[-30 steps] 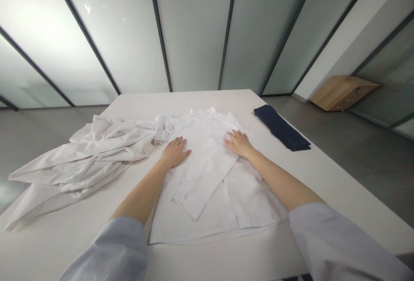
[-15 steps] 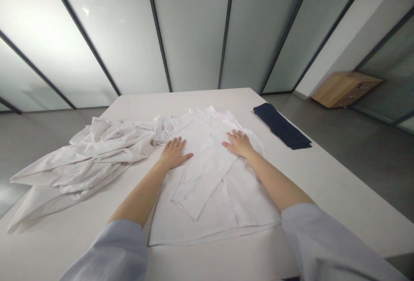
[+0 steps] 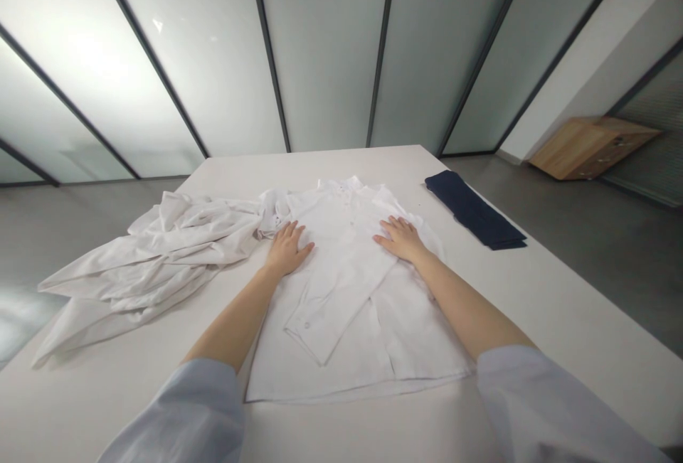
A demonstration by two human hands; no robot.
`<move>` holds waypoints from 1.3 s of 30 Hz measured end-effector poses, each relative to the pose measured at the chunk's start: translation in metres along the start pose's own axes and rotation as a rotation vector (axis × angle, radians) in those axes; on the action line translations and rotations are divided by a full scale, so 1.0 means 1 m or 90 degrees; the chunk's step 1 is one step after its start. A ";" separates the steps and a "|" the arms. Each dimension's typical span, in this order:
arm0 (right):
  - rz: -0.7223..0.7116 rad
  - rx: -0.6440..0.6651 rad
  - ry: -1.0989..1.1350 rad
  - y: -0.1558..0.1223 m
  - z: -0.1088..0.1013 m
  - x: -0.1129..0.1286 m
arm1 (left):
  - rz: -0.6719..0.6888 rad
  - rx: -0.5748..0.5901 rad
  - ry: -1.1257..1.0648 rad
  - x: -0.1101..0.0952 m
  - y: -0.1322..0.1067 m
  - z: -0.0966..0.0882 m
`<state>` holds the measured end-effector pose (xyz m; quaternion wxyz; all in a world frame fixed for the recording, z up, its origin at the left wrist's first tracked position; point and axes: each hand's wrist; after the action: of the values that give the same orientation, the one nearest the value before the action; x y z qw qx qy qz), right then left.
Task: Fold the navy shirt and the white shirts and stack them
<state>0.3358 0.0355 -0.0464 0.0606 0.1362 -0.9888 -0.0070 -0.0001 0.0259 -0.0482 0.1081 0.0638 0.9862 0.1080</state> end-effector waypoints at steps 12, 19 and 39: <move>-0.001 -0.005 0.001 0.001 0.001 0.000 | -0.320 -0.043 -0.028 0.024 0.016 -0.004; -0.003 -0.001 -0.001 0.001 0.000 0.001 | -0.305 -0.103 -0.088 0.038 0.021 0.005; -0.007 -0.015 0.028 0.001 0.002 0.000 | 0.140 0.000 -0.089 -0.010 -0.003 -0.005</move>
<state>0.3351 0.0367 -0.0484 0.0838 0.1409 -0.9863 -0.0163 0.0077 0.0203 -0.0423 0.1642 0.1790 0.9633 0.1143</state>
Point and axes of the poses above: each hand's wrist, its own y-axis towards the middle knuckle, its own z-axis out of the palm, x = y × z, and after that the axes turned 10 degrees about -z, right-handed
